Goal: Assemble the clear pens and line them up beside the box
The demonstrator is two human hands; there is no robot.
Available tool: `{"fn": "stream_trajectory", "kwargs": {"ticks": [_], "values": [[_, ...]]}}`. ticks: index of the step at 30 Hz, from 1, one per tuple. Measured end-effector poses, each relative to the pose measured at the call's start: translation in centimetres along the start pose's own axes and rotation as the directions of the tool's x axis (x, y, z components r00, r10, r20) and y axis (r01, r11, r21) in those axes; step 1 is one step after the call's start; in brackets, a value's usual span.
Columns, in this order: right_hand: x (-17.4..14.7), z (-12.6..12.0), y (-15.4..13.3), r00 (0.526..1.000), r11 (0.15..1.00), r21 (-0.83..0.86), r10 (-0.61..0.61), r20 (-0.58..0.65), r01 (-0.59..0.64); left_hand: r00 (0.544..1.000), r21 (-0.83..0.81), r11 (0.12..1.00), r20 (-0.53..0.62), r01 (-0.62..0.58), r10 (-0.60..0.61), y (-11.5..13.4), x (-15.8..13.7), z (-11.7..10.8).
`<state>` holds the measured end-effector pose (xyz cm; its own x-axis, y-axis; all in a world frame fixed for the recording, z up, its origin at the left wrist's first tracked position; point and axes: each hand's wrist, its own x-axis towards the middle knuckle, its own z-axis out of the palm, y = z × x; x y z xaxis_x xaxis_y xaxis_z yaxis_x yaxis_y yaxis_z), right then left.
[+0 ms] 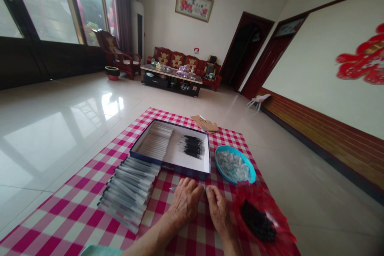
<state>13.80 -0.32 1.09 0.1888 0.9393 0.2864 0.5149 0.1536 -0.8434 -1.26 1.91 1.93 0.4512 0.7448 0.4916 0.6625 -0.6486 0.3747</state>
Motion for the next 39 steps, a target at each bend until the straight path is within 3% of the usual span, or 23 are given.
{"fn": "stream_trajectory", "kwargs": {"ticks": [5, 11, 18, 27, 34, 39], "values": [[0.0, 0.9, 0.6, 0.992, 0.986, -0.142, -0.097, -0.082, 0.085, 0.999, 0.024, 1.0, 0.029, -0.016, 0.015, -0.1, -0.1, 0.2], [0.0, 0.8, 0.9, 0.984, 0.989, -0.125, -0.098, -0.152, 0.079, 1.0, -0.014, 1.0, 0.015, -0.009, 0.009, -0.1, -0.3, 0.7], [-0.3, 0.1, 0.5, 0.982, 0.981, -0.051, -0.186, -0.027, 0.185, 0.998, -0.003, 0.999, 0.024, 0.052, -0.052, -0.1, -0.1, 0.3], [-0.2, 0.3, 0.9, 0.974, 0.971, -0.069, -0.227, 0.026, 0.228, 0.998, -0.016, 0.999, 0.057, 0.04, -0.039, -0.3, -0.4, 0.5], [-0.3, 0.1, 0.9, 0.964, 0.958, -0.105, -0.266, 0.009, 0.266, 0.997, -0.023, 1.0, 0.081, 0.01, -0.008, -0.1, -0.5, 0.4], [-0.2, 0.8, 1.3, 0.978, 0.968, -0.153, -0.206, -0.032, 0.198, 0.998, -0.042, 0.999, 0.057, -0.024, 0.026, -0.1, -0.3, 0.1]]}}
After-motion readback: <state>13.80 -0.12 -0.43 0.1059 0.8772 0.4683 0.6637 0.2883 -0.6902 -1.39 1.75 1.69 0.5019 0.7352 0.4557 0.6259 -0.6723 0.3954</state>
